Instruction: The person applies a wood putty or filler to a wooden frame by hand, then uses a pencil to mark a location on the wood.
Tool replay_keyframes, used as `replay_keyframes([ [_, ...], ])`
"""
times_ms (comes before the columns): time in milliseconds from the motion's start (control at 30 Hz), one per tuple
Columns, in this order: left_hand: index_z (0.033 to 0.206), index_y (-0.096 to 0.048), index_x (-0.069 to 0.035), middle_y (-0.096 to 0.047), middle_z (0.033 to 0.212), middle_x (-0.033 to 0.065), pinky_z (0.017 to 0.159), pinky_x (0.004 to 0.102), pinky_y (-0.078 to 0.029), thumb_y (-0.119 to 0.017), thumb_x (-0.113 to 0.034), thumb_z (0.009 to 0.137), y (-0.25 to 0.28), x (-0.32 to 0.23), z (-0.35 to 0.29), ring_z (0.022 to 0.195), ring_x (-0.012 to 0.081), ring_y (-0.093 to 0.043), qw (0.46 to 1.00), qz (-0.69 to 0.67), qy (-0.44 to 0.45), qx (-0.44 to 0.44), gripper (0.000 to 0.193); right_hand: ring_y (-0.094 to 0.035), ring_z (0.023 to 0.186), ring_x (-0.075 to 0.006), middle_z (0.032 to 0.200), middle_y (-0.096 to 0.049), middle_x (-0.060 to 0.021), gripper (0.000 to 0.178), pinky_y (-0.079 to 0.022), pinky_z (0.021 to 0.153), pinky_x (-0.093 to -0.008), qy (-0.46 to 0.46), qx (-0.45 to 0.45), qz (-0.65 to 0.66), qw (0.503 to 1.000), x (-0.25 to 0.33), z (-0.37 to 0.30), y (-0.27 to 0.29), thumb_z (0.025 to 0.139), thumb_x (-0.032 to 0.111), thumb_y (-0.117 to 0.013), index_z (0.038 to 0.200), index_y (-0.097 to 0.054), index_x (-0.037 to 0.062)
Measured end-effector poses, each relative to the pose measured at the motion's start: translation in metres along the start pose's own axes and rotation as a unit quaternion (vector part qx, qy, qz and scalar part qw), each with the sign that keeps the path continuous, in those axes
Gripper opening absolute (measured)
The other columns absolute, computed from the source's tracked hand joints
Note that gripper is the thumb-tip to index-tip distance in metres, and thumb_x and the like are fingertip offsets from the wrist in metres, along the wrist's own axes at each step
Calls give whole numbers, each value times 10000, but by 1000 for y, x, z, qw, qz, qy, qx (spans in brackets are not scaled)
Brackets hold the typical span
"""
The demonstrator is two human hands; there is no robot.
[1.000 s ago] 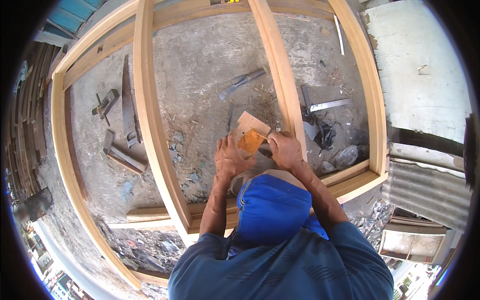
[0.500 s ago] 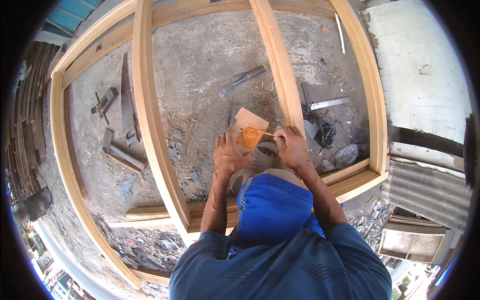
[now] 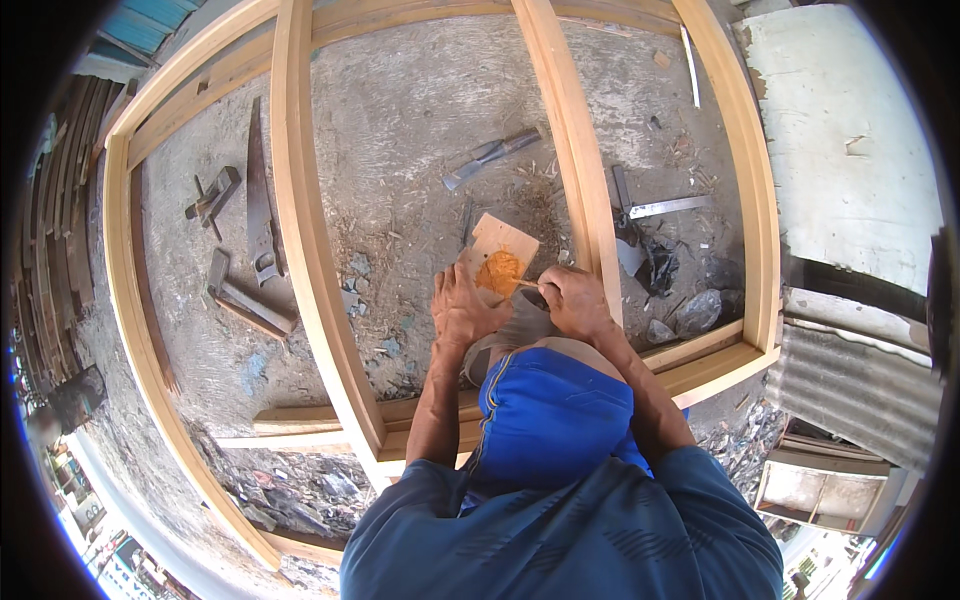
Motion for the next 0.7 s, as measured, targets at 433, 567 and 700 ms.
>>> replay_keyframes([
  [433, 1493, -339, 26, -548, 1321, 250, 1106, 477, -416, -760, -378, 655, 4, -5, 4, 1252, 421, -499, 998, 3, 40, 45, 1021, -668, 805, -358, 850, -690, -132, 67, -528, 710, -441, 75, -72, 31, 994, 11, 4, -18, 837, 37, -701, 883, -653, 49],
  [567, 1488, -353, 25, -556, 1306, 249, 1093, 476, -426, -761, -384, 656, 0, -1, 4, 1240, 418, -506, 998, 10, 39, 40, 1012, -649, 855, -391, 856, -676, -156, 33, -512, 755, -486, 54, -33, 53, 997, 5, 5, -21, 864, 85, -668, 877, -655, 58],
  [700, 1481, -371, 26, -564, 1288, 249, 1075, 477, -433, -763, -391, 659, -4, -2, 5, 1225, 417, -513, 999, 16, 32, 27, 1001, -661, 842, -404, 832, -680, -201, 87, -510, 758, -507, -5, 32, 64, 997, -2, 7, -19, 886, 127, -641, 867, -664, 46],
])
Point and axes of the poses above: each hand's wrist, its own z-axis towards the middle knuckle, its own y-axis out of the back of the hand, x = y × z, the point moved 5 cm from there along z, towards the middle knuckle
